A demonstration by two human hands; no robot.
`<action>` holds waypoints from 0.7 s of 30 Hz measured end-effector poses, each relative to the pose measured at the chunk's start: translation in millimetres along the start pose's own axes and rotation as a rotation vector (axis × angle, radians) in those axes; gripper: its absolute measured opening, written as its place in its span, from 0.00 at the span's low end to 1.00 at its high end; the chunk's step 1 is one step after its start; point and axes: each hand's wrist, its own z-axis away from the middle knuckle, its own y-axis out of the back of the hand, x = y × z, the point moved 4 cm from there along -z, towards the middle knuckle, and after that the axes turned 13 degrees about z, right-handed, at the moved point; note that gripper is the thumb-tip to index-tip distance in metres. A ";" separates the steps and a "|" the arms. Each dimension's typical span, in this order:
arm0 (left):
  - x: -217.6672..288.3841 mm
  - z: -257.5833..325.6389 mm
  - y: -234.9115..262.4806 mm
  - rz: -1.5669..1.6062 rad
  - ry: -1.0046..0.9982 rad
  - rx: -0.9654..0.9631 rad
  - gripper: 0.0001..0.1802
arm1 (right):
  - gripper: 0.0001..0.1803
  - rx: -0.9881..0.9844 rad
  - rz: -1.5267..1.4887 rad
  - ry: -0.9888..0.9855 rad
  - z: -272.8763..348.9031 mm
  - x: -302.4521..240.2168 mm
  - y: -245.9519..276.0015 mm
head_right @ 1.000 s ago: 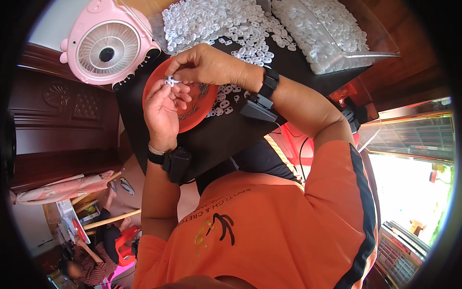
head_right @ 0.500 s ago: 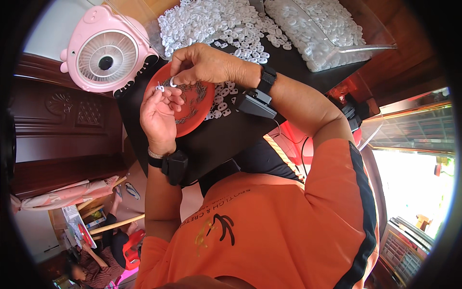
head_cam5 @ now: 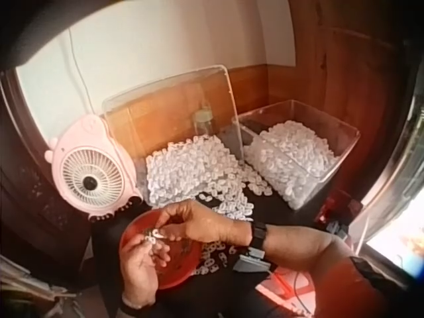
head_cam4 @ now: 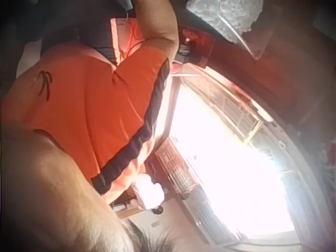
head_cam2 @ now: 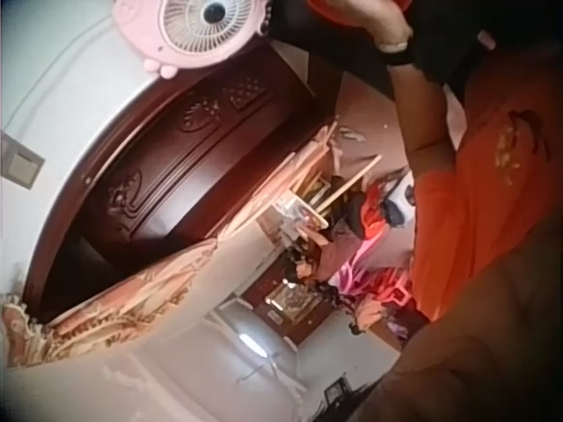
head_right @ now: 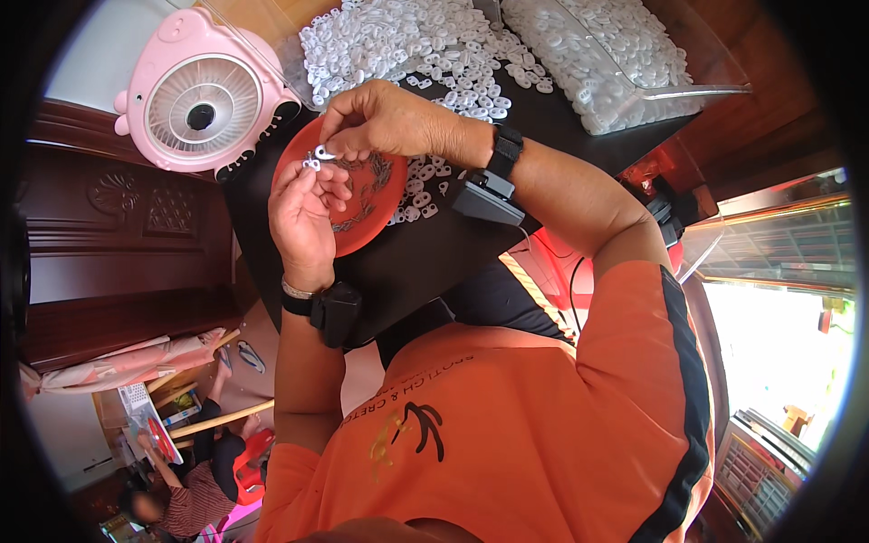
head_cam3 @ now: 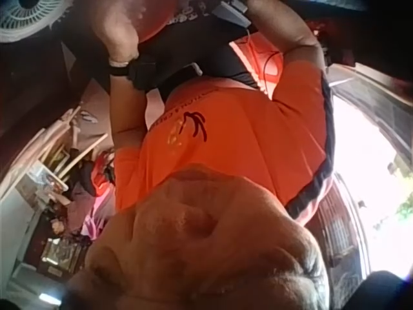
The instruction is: Manually inserting small metal rings into white plastic components at a desk.
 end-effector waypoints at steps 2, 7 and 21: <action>0.2 0.9 1.3 -0.027 0.001 0.033 0.09 | 0.06 0.007 -0.044 -0.033 -0.6 1.8 1.5; -1.0 1.9 0.5 -0.198 0.043 0.083 0.09 | 0.07 0.013 -0.082 -0.060 -0.5 3.4 2.3; -1.4 4.1 -2.4 -0.232 0.061 0.115 0.09 | 0.07 0.011 0.000 -0.028 0.4 1.7 0.0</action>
